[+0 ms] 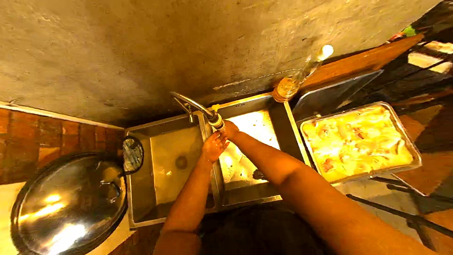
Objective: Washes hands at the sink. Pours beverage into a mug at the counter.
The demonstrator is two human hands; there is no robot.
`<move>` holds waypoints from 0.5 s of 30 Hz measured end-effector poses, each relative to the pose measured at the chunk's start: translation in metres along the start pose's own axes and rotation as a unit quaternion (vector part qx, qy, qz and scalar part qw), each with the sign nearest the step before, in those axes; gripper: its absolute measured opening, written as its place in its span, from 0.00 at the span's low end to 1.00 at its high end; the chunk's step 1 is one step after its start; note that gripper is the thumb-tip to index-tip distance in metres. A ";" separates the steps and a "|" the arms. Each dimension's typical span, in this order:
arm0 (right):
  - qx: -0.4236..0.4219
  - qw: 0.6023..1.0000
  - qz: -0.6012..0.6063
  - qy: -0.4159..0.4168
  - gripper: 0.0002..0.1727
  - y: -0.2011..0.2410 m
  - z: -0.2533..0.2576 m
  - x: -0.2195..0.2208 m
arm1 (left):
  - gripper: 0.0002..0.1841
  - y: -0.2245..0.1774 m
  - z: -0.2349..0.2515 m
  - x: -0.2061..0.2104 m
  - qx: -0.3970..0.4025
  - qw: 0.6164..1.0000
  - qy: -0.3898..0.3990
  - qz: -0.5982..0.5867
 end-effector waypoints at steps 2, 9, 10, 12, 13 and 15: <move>0.074 0.977 0.198 0.015 0.26 -0.016 0.006 0.001 | 0.21 0.010 0.010 -0.024 0.014 0.996 -0.077 -0.043; 0.080 0.658 0.748 0.013 0.22 -0.009 -0.028 0.018 | 0.19 0.029 0.042 0.020 -0.002 0.999 -0.027 0.042; 0.069 0.666 0.743 0.006 0.22 -0.002 -0.034 0.014 | 0.20 0.015 0.025 0.042 -0.021 0.994 -0.058 0.092; 0.046 0.712 0.699 0.038 0.24 0.016 -0.047 0.011 | 0.22 -0.015 -0.008 0.091 -0.057 0.977 -0.075 0.194; 0.046 0.728 0.680 0.073 0.22 0.030 -0.056 0.013 | 0.22 -0.022 -0.008 0.101 -0.026 0.971 -0.050 0.233; 0.037 0.712 0.678 0.179 0.22 0.062 -0.078 0.018 | 0.23 -0.019 0.016 0.105 0.181 0.946 0.169 0.210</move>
Point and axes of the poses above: each hand's wrist, its own z-axis towards the middle knuckle, its own x-axis out of the palm, y = z × x, the point moved 9 cm from there along z, towards the middle knuckle, and after that the axes turned 10 degrees about y, right-handed, at the moved point
